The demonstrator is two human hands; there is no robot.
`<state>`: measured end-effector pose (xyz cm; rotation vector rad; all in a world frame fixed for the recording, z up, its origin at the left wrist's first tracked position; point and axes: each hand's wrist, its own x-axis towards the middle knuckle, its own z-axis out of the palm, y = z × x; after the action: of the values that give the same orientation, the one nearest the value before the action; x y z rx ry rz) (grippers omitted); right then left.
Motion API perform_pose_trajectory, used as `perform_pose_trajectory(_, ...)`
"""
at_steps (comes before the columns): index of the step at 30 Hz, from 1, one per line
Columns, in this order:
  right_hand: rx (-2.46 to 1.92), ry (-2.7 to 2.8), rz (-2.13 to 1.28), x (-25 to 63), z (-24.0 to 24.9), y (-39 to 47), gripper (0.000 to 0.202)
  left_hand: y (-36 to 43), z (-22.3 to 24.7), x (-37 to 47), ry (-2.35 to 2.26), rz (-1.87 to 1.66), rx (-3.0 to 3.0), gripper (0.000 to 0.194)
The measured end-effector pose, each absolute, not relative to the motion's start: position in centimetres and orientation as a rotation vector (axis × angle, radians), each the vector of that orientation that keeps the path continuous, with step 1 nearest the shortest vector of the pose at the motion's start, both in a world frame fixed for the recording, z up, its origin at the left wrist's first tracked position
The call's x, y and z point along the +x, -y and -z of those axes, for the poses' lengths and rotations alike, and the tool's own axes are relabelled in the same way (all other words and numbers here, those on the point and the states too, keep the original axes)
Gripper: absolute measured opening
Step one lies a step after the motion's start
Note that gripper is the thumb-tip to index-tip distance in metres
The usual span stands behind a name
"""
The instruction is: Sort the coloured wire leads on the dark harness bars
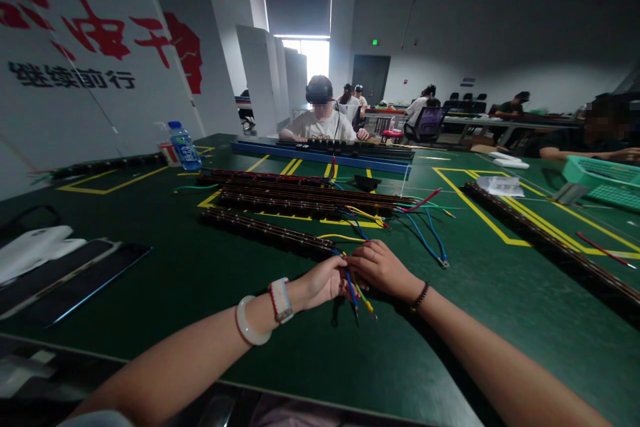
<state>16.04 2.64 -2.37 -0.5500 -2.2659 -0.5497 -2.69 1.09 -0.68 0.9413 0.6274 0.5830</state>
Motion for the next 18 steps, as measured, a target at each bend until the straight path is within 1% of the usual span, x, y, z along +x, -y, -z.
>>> perform_pose_trajectory(7,-0.586,2.319,0.556,16.22,2.64,-2.92,0.027,-1.02,0.27,-2.7,-0.659,-0.57,0.898,0.034)
perform_pose_trajectory(13,-0.575,2.337,0.553,16.33,2.37,-2.91,0.03,-0.81,-0.15,-2.83,-0.719,-0.618,0.847,0.022)
perform_pose_trajectory(16,-0.593,2.321,0.521,16.39,2.29,-2.89,0.027,-0.96,-0.05,-2.99,-0.708,-0.575,0.859,0.027)
perform_pose_trajectory(18,-0.613,2.275,0.431,16.31,2.31,-2.97,0.026,-1.03,-0.03,-3.06,-0.686,-0.543,0.871,0.033)
